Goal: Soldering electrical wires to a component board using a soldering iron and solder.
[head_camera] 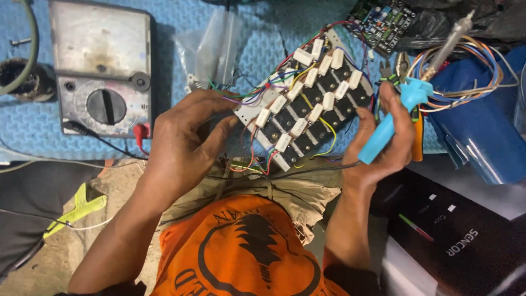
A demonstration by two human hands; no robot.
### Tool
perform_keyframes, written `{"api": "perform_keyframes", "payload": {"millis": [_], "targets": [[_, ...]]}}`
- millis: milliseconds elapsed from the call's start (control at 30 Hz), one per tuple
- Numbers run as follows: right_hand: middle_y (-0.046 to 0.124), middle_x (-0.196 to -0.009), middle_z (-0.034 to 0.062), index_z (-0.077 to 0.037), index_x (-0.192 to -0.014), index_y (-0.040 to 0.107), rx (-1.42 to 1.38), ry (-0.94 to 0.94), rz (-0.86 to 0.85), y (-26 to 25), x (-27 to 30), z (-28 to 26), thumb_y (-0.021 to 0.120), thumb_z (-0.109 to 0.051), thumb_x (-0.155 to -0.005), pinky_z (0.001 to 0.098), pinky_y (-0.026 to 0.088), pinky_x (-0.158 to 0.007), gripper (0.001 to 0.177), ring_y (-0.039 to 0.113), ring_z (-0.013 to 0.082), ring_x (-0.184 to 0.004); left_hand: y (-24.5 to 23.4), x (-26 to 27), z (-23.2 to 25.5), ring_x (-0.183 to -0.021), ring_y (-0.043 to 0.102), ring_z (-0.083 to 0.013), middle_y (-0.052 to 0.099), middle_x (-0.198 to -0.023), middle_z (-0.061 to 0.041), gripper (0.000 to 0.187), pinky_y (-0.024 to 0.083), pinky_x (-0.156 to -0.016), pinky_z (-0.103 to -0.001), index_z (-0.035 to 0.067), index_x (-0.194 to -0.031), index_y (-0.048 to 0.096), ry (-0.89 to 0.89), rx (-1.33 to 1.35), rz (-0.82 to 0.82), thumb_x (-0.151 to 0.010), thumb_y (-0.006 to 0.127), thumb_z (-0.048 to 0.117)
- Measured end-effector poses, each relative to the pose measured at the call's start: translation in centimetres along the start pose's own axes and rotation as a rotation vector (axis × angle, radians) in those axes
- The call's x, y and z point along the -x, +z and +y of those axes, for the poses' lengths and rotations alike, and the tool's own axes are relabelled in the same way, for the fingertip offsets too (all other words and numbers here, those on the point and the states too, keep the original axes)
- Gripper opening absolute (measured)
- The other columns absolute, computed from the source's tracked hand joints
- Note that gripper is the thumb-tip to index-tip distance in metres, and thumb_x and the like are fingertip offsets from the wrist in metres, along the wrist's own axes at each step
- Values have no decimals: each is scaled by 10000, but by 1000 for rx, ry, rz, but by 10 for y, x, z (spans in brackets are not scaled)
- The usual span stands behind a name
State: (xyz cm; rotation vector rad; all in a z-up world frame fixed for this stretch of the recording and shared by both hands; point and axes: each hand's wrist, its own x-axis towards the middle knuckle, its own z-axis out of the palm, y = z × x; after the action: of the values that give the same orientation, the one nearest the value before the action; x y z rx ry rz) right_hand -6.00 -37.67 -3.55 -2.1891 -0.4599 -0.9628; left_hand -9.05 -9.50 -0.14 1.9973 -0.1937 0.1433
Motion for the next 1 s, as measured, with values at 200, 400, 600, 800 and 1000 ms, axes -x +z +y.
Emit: {"api": "perform_keyframes", "payload": {"millis": [200,400,600,800,1000], "targets": [[600,-1308,307,8,-1382,452,-37,-93,61,-6,15,-19,684,20,-1057,528,636,-1060,400,675,456,-1213,-7,8,12,-457,346,-61,704,-1187,-34,128,300,-491,-233,91,-1057,529,-210,94,101,-1016,644,50],[537,-1383,345,-13,-1432,371,-177,-82,-4,-5,48,-47,701,-307,-987,613,631,-1070,627,619,511,-1261,-20,13,17,-520,442,-151,687,-1154,-81,113,404,-601,-318,50,-1176,621,22,-217,179,-1069,655,34],[530,-1491,265,-172,-1535,294,-74,8,-146,-6,67,-64,849,-420,-875,564,397,-1261,897,608,417,-1376,-14,-17,18,-1187,722,-341,698,-1328,-198,216,606,-855,-460,-30,-1262,680,268,-294,78,-1049,677,6],[545,-1518,219,-207,-1546,295,77,47,-143,0,82,-59,900,-397,-915,506,132,-1341,895,565,354,-1449,-7,-28,24,-1089,720,-380,731,-1279,-157,388,532,-834,-489,34,-1436,547,153,-348,-37,-1069,614,140],[547,-1461,304,-184,-1539,273,21,8,-153,-4,77,-56,937,-340,-901,561,156,-1362,934,624,466,-1363,-1,-35,23,-1086,678,-462,702,-1330,-151,354,484,-836,-529,51,-1410,467,92,-281,-177,-1085,511,183]]}}
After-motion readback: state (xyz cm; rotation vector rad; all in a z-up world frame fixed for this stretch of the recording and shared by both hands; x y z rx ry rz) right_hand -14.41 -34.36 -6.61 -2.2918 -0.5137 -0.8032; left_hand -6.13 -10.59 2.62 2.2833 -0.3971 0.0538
